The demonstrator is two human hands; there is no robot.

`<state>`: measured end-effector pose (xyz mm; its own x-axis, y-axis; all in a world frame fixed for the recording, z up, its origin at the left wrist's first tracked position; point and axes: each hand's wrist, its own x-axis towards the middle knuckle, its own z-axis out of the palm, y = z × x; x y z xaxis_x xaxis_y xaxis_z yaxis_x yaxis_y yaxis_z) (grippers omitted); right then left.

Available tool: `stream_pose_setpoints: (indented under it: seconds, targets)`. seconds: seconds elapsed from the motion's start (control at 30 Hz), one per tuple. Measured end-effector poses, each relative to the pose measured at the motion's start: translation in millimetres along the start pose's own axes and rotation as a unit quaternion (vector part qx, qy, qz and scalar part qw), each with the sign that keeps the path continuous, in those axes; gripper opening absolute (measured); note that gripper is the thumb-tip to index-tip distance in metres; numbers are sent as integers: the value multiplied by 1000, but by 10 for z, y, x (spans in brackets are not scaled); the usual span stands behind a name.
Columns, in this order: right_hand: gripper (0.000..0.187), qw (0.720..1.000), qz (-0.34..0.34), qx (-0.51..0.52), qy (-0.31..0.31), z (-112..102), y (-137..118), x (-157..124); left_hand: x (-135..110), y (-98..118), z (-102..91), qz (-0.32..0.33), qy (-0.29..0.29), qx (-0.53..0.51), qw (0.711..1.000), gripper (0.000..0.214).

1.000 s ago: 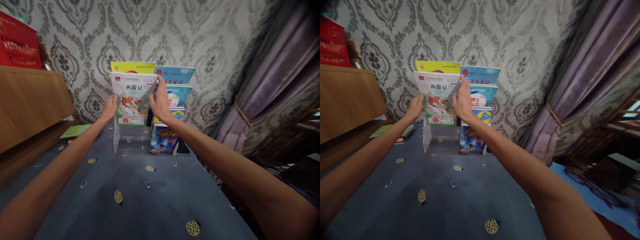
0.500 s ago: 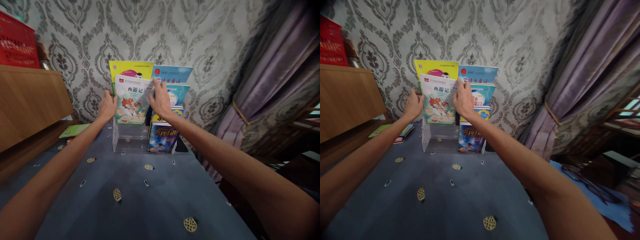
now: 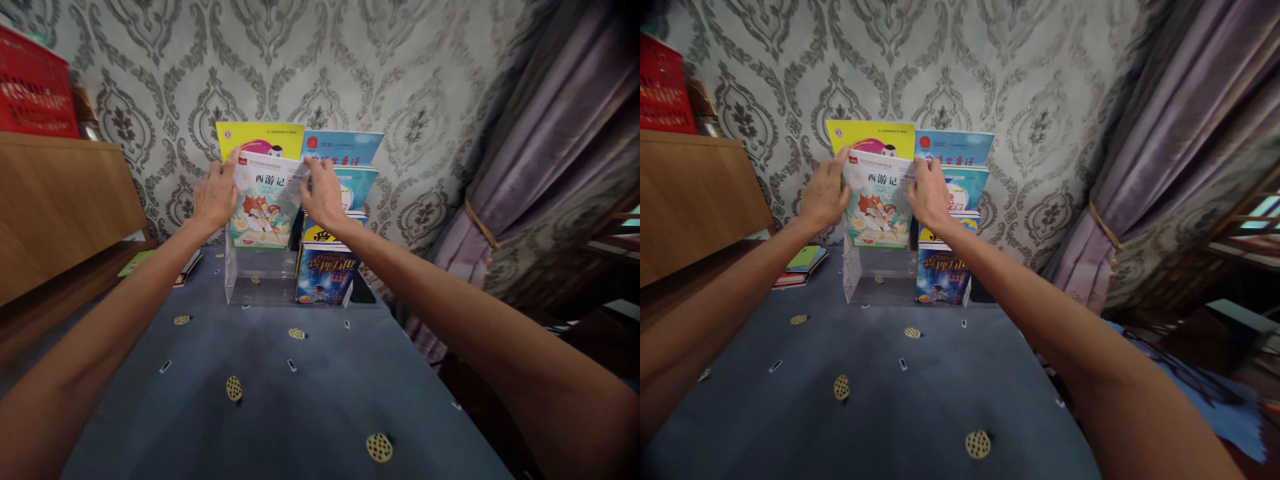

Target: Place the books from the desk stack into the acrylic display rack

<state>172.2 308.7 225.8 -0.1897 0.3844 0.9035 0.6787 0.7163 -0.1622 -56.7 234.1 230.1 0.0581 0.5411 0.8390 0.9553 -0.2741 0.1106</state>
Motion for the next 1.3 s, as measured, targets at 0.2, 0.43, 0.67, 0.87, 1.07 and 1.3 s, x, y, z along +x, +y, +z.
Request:
stream_pose_setpoints:
  seconds: [0.2, 0.43, 0.67, 0.87, 1.07, 1.3]
  targets:
    - [27, 999, -23, 2, -46, 75, -78, 133, 97, -202, 115, -12, -19, -34, 999, 49]
    - [27, 997, -56, -10, -44, 38, -240, -12, -94, -303, 206, 6, -10, -60, 998, 56]
    - [43, 997, -38, -33, -54, -70, -372, -199, -185, -321, 290, -78, -9, -48, 996, 68]
    - [44, 999, -8, 0, -53, -17, -336, -385, -285, -400, 383, -108, -60, -30, 992, 39]
    - [43, 997, 5, 14, -73, 84, -295, -534, -302, -409, 440, -114, -74, 8, 991, 19]
    - [47, 993, 66, 46, -83, 167, -393, -604, -287, -424, 450, -106, -81, 10, 991, 15]
